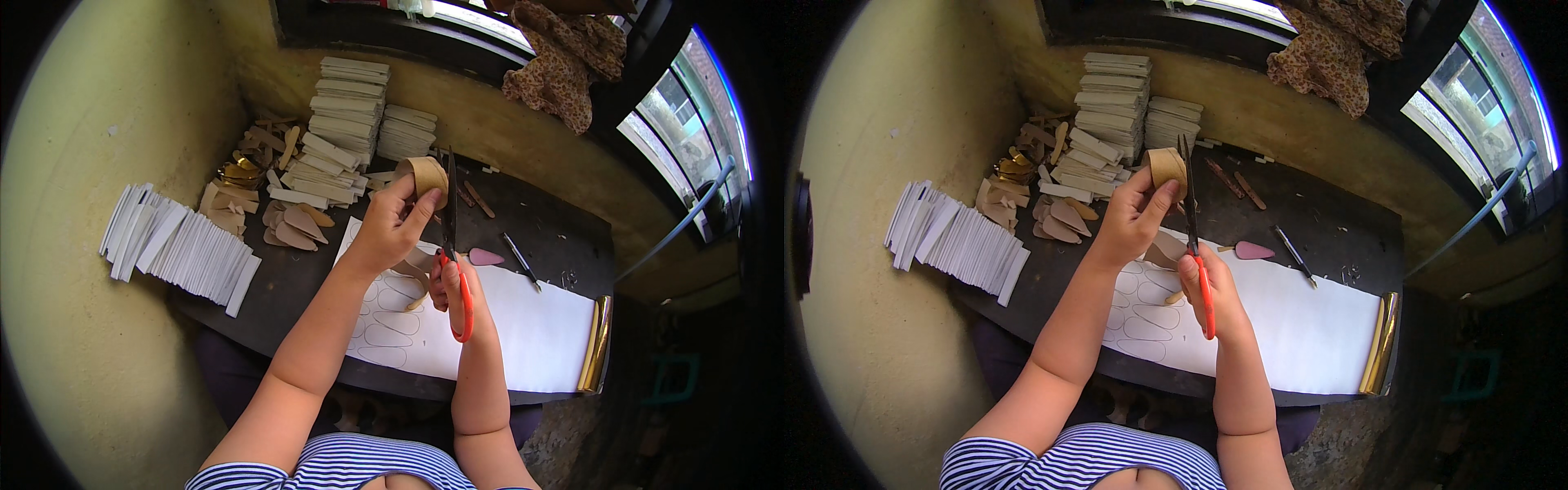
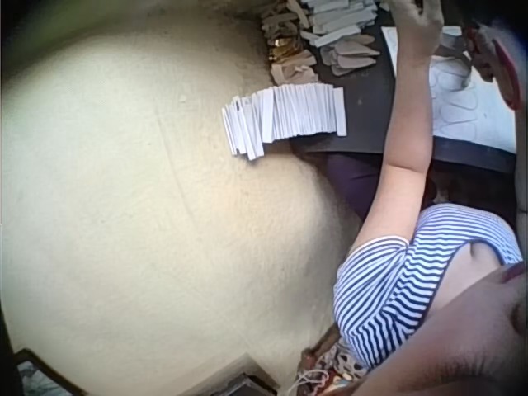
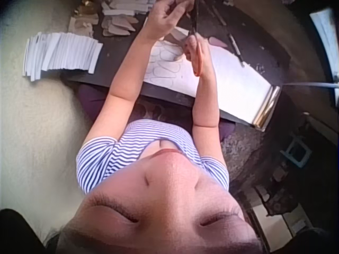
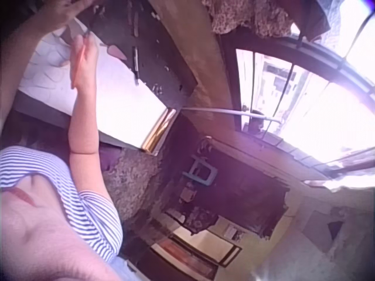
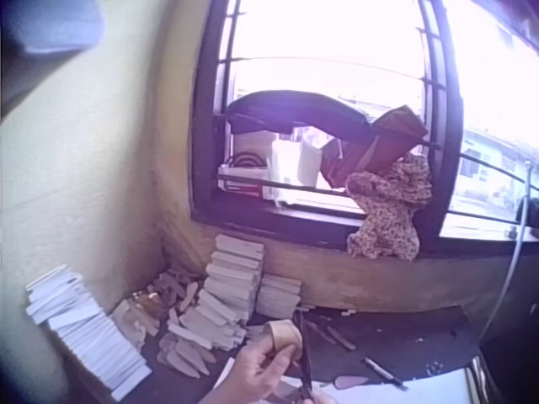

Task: The person uses red-handled scissors to cut a stack of brown paper sheets into curved shapes. They hold the stack in their left hand and cut along a pre-drawn outline, periodically adjusting the paper's position to complete the shape.

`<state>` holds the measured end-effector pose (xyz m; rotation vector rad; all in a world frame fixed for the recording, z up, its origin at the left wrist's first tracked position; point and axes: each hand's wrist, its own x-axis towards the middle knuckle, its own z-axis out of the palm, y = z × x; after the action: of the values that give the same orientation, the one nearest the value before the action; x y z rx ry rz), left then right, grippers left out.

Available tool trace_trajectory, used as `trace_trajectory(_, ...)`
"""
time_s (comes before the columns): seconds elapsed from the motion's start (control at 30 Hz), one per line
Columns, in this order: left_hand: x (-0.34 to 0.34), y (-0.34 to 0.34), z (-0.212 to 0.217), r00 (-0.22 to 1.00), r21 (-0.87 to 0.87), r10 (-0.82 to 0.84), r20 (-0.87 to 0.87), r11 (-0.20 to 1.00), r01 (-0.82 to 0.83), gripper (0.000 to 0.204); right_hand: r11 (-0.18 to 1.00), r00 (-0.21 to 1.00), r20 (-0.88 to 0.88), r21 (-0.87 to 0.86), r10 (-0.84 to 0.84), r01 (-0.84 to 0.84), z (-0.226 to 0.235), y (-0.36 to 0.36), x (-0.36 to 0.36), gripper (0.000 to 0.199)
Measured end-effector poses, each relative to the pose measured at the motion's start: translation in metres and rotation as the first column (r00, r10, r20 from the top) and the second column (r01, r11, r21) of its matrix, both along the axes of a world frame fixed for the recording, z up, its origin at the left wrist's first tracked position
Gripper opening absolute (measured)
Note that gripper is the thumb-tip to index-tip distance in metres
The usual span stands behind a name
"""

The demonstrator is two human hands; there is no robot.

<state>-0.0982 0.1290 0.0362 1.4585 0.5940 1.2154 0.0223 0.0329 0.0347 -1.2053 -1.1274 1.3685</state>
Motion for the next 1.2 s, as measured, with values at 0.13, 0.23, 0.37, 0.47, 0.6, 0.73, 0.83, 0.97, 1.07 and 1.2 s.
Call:
trace_trajectory(0.13, 0.006, 0.000, -0.001, 0.993, 0.016, 0.054, 0.105, 0.998, -0.056, 0.019, 1.000, 1.000, -0.011, -0.012, 0.006, -0.006, -0.002, 0.000, 0.000, 0.057)
trace_trajectory(0.23, 0.005, -0.001, 0.001, 0.993, 0.040, 0.079, 0.085, 0.996, -0.082, 0.020, 1.000, 1.000, 0.003, -0.014, 0.006, -0.006, -0.003, 0.000, 0.001, 0.057)
trace_trajectory(0.37, 0.005, -0.001, 0.001, 0.994, 0.042, 0.091, 0.065, 0.995, -0.094, 0.020, 1.000, 1.000, 0.024, 0.019, 0.012, -0.012, -0.008, 0.001, 0.002, 0.058)
trace_trajectory(0.47, 0.003, -0.001, 0.002, 0.995, 0.073, 0.094, 0.015, 0.993, -0.094, 0.019, 0.999, 0.999, 0.052, 0.046, 0.001, -0.004, -0.009, 0.002, 0.002, 0.058)
trace_trajectory(0.6, 0.000, -0.001, 0.001, 0.999, 0.086, 0.037, -0.035, 0.996, -0.034, 0.017, 0.997, 0.999, 0.043, 0.077, 0.001, -0.004, -0.011, 0.002, 0.003, 0.045)
trace_trajectory(0.73, 0.005, -0.006, 0.005, 0.998, 0.047, 0.034, 0.043, 0.998, -0.036, 0.016, 0.992, 0.998, 0.061, 0.122, -0.014, 0.006, -0.009, 0.003, -0.002, 0.061)
trace_trajectory(0.83, 0.003, -0.003, 0.001, 1.000, 0.056, 0.030, 0.000, 0.998, -0.030, 0.016, 0.997, 1.000, 0.023, 0.074, 0.010, -0.011, -0.007, 0.001, -0.002, 0.059)
trace_trajectory(0.97, 0.002, -0.002, 0.000, 0.999, 0.084, 0.035, 0.010, 0.996, -0.036, 0.016, 0.999, 1.000, 0.020, 0.042, 0.019, -0.020, -0.006, 0.000, -0.002, 0.056)
trace_trajectory(1.07, 0.002, 0.000, -0.001, 0.999, 0.099, 0.038, 0.018, 0.994, -0.040, 0.016, 0.999, 1.000, 0.015, 0.033, 0.019, -0.019, -0.006, -0.001, -0.002, 0.054)
trace_trajectory(1.2, -0.003, 0.002, -0.001, 1.000, 0.079, 0.011, -0.007, 0.997, -0.010, 0.016, 0.999, 0.999, -0.015, 0.022, 0.035, -0.035, -0.007, 0.000, 0.000, 0.052)
